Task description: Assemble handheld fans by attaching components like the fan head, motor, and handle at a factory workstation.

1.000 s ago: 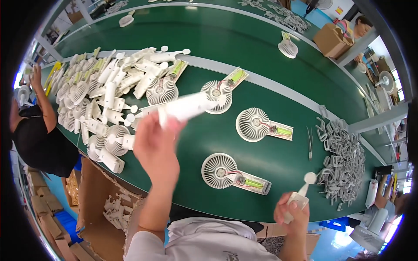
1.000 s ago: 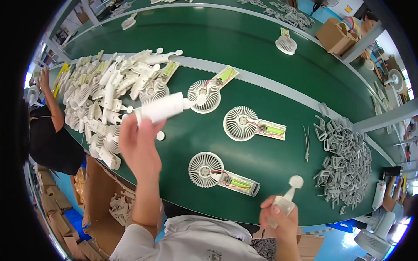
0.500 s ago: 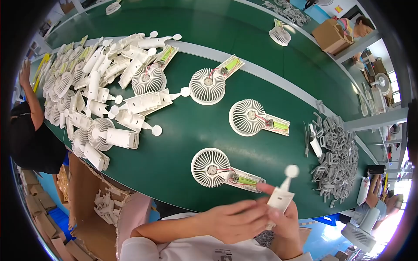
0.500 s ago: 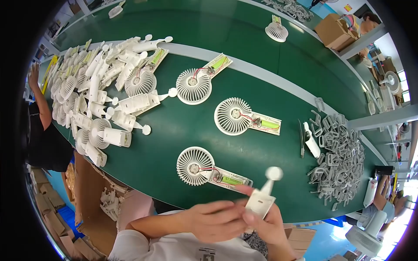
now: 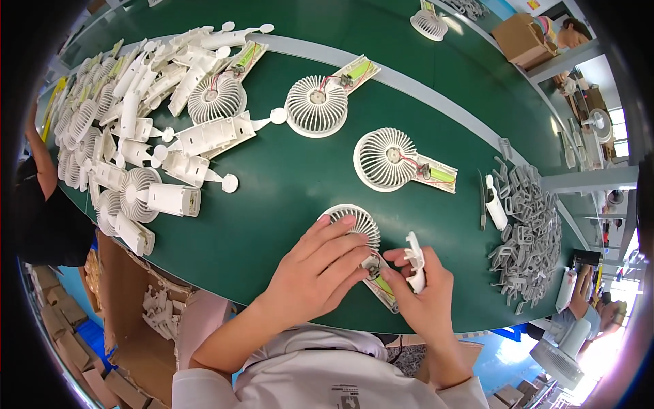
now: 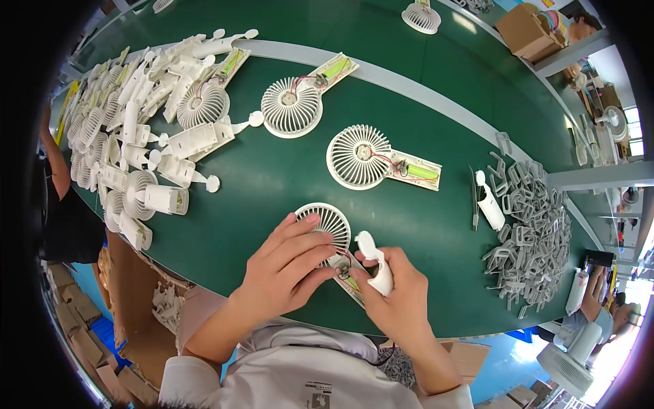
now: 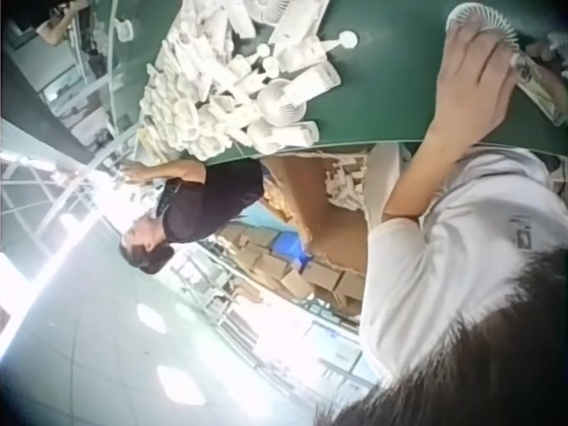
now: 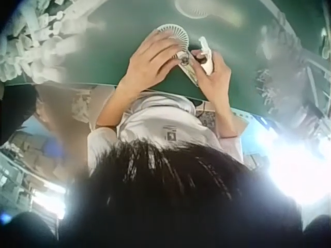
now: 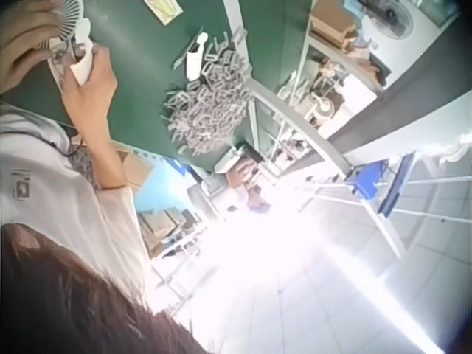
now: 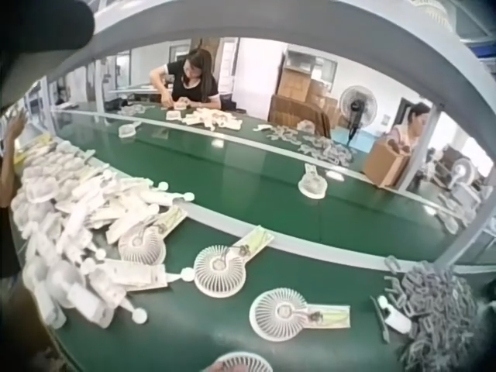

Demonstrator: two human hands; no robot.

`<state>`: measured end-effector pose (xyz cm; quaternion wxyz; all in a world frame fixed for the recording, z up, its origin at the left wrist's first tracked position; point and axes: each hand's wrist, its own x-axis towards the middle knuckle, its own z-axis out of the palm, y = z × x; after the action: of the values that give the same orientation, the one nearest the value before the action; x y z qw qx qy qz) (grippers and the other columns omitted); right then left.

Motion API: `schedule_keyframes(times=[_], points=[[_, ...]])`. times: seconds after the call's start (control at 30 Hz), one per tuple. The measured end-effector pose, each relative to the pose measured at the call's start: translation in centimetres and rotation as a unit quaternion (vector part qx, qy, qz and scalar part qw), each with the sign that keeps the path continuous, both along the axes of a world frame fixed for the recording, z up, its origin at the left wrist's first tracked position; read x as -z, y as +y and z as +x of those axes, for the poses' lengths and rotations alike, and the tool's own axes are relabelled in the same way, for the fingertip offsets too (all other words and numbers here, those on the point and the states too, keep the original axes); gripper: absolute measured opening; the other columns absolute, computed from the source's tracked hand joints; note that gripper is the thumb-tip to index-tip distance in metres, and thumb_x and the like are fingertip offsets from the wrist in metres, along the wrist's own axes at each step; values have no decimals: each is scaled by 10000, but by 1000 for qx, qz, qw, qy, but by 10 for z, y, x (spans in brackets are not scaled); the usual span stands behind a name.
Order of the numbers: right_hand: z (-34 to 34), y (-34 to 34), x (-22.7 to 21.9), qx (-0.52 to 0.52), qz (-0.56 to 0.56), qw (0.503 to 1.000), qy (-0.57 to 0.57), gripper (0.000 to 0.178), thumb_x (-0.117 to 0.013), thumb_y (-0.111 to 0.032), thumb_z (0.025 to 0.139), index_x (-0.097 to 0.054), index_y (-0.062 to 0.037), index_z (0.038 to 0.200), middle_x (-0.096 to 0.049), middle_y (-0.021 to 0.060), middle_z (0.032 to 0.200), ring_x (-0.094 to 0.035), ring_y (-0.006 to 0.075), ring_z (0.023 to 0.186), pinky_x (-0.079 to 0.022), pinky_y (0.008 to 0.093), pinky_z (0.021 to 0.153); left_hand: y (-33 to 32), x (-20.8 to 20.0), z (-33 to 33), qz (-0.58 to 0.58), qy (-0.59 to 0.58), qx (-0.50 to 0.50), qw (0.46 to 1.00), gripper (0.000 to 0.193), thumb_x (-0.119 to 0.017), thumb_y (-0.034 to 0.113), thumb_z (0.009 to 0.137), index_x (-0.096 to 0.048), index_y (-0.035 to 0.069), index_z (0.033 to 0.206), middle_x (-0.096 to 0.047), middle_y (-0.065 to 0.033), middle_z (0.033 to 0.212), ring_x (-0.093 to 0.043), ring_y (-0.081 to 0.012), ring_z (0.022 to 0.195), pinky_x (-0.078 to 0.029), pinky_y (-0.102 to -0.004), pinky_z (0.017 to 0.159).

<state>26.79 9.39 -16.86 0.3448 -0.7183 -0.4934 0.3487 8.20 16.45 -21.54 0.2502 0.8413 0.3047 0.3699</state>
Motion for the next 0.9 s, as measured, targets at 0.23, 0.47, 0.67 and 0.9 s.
schedule_keyframes(times=[0.23,0.47,0.67,0.9], points=[[7,3,6,-121,58,990,-43,137,-732,18,847,-643,-1,949,-759,89,932,-694,100,783,-549,262,706,6,0,-4,-44,-39,29,998,321,-797,129,818,-671,23,1093,-642,-95,1214,-579,-309,1272,-472,-490,1083],[5,14,-9,-94,-66,993,10,129,-716,26,832,-619,-14,907,-760,96,854,-689,84,752,-526,248,621,-6,-12,-11,125,167,8,978,317,-671,161,881,-660,44,1175,-597,-122,1359,-490,-314,1385,-414,-512,1125],[24,23,-16,-86,-139,976,146,123,-722,21,853,-618,-21,902,-744,87,855,-675,98,695,-517,232,572,-13,-5,-22,114,259,66,957,574,-632,249,883,-540,217,1448,-430,-136,1571,-394,-316,1465,-328,-539,1174],[9,54,-8,-106,-9,993,-52,434,-900,-115,708,-521,-70,915,-575,-15,835,-499,62,667,-410,220,570,-9,1,-22,87,232,78,966,466,-610,226,865,-652,238,1328,-404,-195,1573,-388,-370,1457,-345,-490,1177]])
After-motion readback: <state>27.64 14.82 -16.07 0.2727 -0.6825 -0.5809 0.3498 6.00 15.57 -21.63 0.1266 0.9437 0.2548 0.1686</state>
